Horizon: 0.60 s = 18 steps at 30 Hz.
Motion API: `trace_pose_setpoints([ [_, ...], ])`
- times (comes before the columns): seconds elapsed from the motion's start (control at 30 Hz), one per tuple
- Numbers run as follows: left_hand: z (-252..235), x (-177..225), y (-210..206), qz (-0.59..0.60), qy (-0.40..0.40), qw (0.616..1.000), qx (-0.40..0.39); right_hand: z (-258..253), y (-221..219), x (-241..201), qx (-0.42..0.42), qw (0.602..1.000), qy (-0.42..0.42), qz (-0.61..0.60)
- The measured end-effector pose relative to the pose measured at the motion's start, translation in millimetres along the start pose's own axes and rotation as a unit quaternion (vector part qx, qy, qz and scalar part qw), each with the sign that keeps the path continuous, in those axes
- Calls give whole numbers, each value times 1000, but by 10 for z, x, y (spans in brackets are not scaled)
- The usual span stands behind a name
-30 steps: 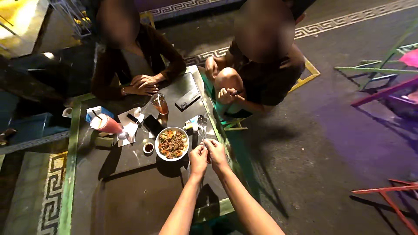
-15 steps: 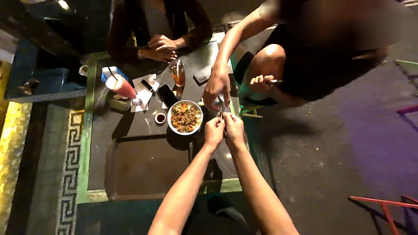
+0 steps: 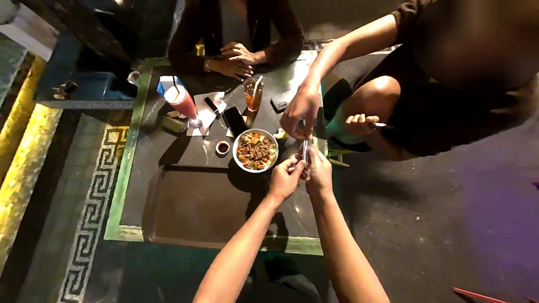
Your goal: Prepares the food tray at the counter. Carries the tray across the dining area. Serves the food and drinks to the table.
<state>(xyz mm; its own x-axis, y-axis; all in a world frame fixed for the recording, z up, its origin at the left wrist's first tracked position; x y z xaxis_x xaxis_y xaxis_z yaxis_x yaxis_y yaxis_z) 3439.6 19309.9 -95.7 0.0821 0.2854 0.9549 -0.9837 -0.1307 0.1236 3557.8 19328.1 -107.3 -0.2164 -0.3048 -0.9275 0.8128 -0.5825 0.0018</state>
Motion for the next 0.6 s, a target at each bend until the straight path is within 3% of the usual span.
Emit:
trace_pose_setpoints([
  [0.07, 202, -103, 454, -35, -7, 999, 32, 108, 127, 143, -11, 999, 8, 33],
  [0.17, 366, -448, 1638, -161, -55, 967, 189, 375, 253, 582, -58, 988, 54, 135],
  [0.2, 472, -656, 2144, -227, -51, 940, 251, 533, 295, 812, -96, 976, 58, 185],
  [0.27, 835, -1178, 3203, -377, 33, 863, 335, 937, 409, 1300, -183, 939, 53, 286],
  [0.33, 672, -1352, 4147, -438, 74, 798, 406, 1035, 45, 1505, -212, 918, 93, 322],
  [0.43, 901, -1843, 4676, -462, 192, 793, 346, 1392, 100, 1781, -174, 888, 84, 417],
  [0.53, 804, -1956, 4834, -424, 180, 833, 307, 1487, -64, 1853, -121, 886, 89, 439],
  [0.6, 845, -1992, 4914, -375, 153, 855, 322, 1600, -84, 1874, -96, 885, 95, 446],
])
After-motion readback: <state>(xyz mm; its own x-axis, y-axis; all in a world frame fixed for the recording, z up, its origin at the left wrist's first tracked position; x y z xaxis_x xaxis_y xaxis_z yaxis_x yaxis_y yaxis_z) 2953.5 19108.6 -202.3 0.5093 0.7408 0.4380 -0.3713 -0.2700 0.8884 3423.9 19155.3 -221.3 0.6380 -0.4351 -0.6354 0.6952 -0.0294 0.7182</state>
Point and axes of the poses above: each hand's wrist, its own z-axis away from the middle knuckle, its own y-axis out of the back of the hand, x = y × z, the point moved 5 cm from there along -z, towards the middle knuckle, and after that the axes turned 15 degrees about x, right-handed, at the moved point
